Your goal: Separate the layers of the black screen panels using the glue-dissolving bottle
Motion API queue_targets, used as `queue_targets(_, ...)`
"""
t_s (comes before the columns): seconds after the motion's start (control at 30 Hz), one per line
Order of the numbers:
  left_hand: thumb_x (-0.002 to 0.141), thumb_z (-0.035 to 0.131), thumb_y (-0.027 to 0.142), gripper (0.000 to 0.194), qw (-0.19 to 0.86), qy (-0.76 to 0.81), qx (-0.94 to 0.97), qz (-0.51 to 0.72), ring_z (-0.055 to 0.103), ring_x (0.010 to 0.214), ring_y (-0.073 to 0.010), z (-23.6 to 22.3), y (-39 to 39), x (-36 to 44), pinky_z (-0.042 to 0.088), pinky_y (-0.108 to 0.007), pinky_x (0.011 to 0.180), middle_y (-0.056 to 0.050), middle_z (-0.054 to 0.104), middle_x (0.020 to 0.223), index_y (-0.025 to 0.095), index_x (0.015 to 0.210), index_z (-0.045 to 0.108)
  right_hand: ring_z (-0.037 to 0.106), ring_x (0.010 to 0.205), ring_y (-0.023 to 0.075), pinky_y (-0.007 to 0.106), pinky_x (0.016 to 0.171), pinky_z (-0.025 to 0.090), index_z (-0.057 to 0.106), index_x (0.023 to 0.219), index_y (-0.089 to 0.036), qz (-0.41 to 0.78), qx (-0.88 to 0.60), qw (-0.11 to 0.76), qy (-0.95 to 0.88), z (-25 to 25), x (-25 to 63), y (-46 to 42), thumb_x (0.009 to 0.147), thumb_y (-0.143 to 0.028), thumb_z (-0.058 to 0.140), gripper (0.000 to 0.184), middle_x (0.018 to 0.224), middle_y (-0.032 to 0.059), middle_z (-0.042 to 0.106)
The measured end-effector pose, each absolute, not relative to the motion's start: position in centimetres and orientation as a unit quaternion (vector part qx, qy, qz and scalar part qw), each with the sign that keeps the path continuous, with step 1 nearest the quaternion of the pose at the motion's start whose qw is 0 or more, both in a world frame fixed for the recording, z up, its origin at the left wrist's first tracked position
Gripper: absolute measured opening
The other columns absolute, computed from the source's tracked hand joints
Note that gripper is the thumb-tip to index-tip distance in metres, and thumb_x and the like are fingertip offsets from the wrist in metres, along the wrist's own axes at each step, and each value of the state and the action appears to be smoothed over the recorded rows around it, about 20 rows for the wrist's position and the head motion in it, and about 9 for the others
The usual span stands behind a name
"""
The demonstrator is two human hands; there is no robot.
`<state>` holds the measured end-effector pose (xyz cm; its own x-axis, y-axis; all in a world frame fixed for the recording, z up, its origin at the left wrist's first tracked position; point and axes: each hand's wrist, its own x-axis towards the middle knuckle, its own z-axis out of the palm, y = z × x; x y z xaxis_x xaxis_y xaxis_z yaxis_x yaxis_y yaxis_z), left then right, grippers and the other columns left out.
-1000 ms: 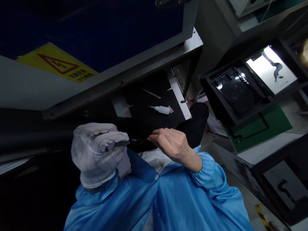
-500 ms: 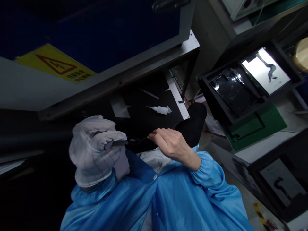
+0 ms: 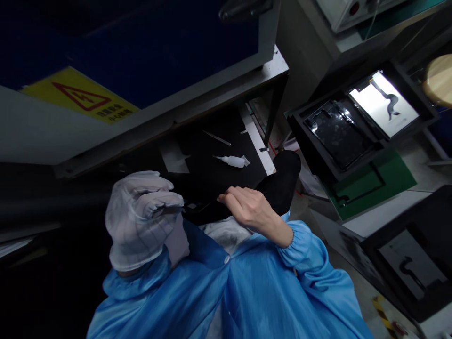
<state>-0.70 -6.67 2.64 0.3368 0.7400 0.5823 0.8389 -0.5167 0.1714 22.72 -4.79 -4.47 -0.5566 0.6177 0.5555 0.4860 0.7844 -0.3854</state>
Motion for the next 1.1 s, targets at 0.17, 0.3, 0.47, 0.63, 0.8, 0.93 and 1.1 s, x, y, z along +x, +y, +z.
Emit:
queue_targets(0.17, 0.103, 0.066, 0.005, 0.021, 0.095, -0.472, -0.820, -0.309, 0.071, 0.092, -0.0185, 2.6, -6.4, -0.7, 0.065, -0.038, 0.096, 0.000, 0.067, 0.094, 0.025, 0.098, 0.065, 0.047, 0.060, 0.0111, 0.026, 0.058, 0.041, 0.053, 0.084, -0.023, 0.073, -0.311, 0.356, -0.878, -4.6, 22.6, -4.6, 0.119, -0.010, 0.051, 0.038, 0.072, -0.0028, 0.059)
queue_targets(0.3, 0.102, 0.068, 0.004, 0.022, 0.107, -0.467, -0.820, -0.311, 0.071, 0.091, -0.0185, 2.7, -6.2, -0.6, 0.065, -0.038, 0.092, 0.000, 0.066, 0.094, 0.025, 0.097, 0.063, 0.044, 0.061, 0.0119, 0.027, 0.059, 0.040, 0.051, 0.085, -0.023, 0.072, -0.304, 0.353, -0.882, -4.8, 22.6, -4.5, 0.120, -0.009, 0.048, 0.038, 0.072, -0.0030, 0.057)
queue_targets(0.47, 0.104, 0.066, 0.005, 0.022, 0.133, -0.453, -0.831, -0.293, 0.071, 0.088, -0.0186, 3.0, -5.9, -0.6, 0.064, -0.036, 0.087, 0.000, 0.066, 0.091, 0.024, 0.095, 0.061, 0.038, 0.060, 0.0128, 0.029, 0.059, 0.037, 0.048, 0.084, -0.025, 0.072, -0.306, 0.353, -0.881, -5.1, 22.6, -4.4, 0.120, -0.010, 0.049, 0.039, 0.072, -0.0042, 0.051)
queue_targets(0.63, 0.099, 0.069, -0.003, 0.029, 0.136, -0.450, -0.834, -0.290, 0.069, 0.084, -0.0173, 3.3, -5.8, -0.5, 0.062, -0.034, 0.084, 0.000, 0.063, 0.090, 0.023, 0.093, 0.058, 0.035, 0.061, 0.0133, 0.030, 0.059, 0.035, 0.046, 0.085, -0.025, 0.079, -0.307, 0.349, -0.882, -5.8, 22.6, -4.4, 0.120, -0.010, 0.048, 0.039, 0.073, -0.0045, 0.049)
queue_targets(0.8, 0.099, 0.067, -0.003, 0.030, 0.138, -0.458, -0.833, -0.277, 0.069, 0.088, -0.0168, 3.3, -5.8, -0.4, 0.061, -0.033, 0.084, 0.000, 0.063, 0.093, 0.024, 0.093, 0.057, 0.036, 0.062, 0.0139, 0.032, 0.059, 0.034, 0.048, 0.087, -0.025, 0.103, -0.307, 0.327, -0.888, -6.4, 22.8, -4.5, 0.121, -0.012, 0.044, 0.037, 0.074, -0.0041, 0.050)
queue_targets(0.93, 0.105, 0.066, 0.005, 0.024, 0.113, -0.466, -0.833, -0.277, 0.068, 0.091, -0.0166, 3.2, -5.9, -0.6, 0.059, -0.033, 0.084, 0.000, 0.062, 0.096, 0.026, 0.095, 0.059, 0.039, 0.061, 0.0133, 0.031, 0.060, 0.035, 0.049, 0.089, -0.024, 0.104, -0.307, 0.326, -0.888, -6.5, 22.9, -4.5, 0.121, -0.011, 0.043, 0.036, 0.075, -0.0037, 0.053)
queue_targets(1.1, 0.102, 0.066, 0.001, 0.028, 0.099, -0.476, -0.829, -0.276, 0.067, 0.094, -0.0179, 3.3, -6.0, -0.4, 0.055, -0.034, 0.081, 0.000, 0.062, 0.101, 0.027, 0.095, 0.059, 0.041, 0.061, 0.0129, 0.030, 0.060, 0.036, 0.050, 0.089, -0.024, 0.101, -0.309, 0.345, -0.881, -6.7, 22.8, -4.4, 0.121, -0.011, 0.043, 0.036, 0.075, -0.0036, 0.055)
